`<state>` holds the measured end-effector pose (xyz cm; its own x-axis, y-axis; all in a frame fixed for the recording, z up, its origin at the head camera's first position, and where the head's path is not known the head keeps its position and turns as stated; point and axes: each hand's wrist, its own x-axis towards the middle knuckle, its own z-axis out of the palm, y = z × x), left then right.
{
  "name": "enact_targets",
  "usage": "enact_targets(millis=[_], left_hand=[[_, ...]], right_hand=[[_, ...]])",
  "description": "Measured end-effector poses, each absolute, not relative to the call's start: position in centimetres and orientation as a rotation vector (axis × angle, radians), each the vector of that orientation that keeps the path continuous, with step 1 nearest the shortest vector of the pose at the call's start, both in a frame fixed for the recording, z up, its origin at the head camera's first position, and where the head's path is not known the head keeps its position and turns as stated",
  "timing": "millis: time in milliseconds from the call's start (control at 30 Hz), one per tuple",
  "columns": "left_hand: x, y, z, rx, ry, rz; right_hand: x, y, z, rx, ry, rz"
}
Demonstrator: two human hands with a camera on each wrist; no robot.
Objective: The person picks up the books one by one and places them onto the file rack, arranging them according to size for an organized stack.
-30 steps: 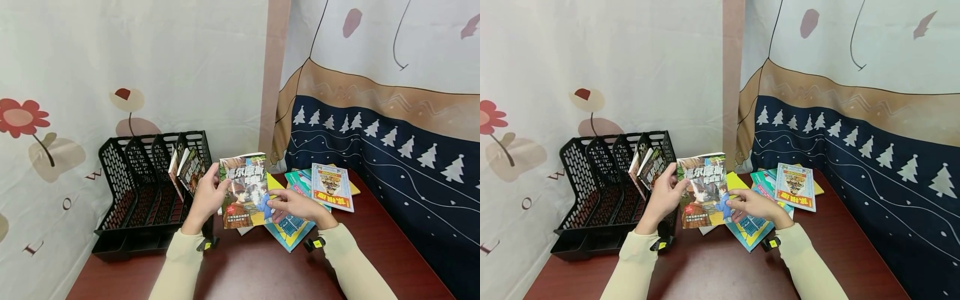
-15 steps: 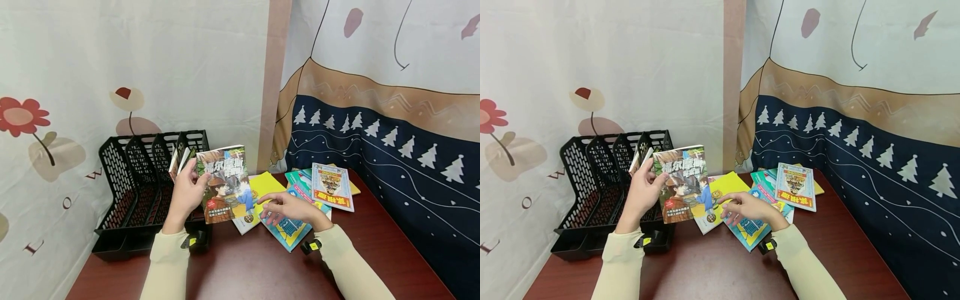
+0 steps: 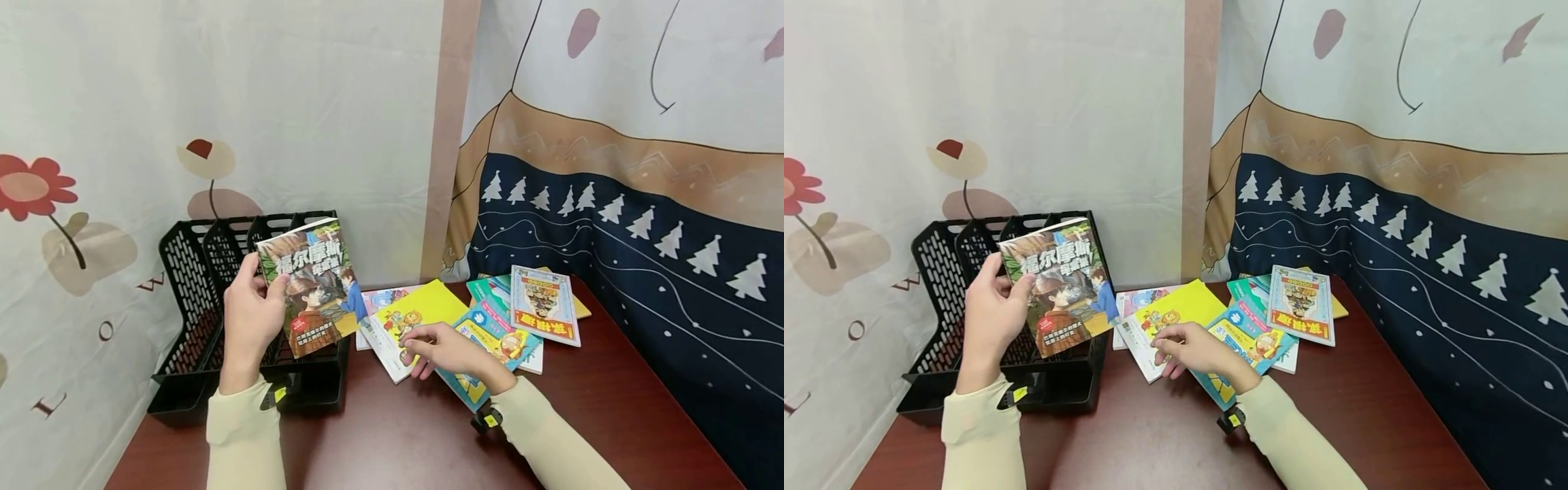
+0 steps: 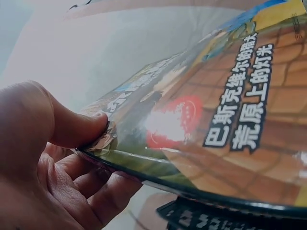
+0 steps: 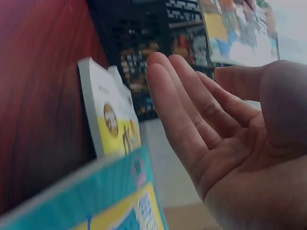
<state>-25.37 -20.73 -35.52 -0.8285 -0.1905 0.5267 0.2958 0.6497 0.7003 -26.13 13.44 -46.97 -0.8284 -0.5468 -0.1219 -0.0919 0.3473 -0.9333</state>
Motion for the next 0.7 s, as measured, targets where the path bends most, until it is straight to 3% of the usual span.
enact_targets(millis=[700], left_hand=[[-24.4, -22.2, -35.0, 0.193, -2.178, -0.946]], right_hand=[[-25.5, 1.6, -48.6, -0.444, 2.330, -1.623]])
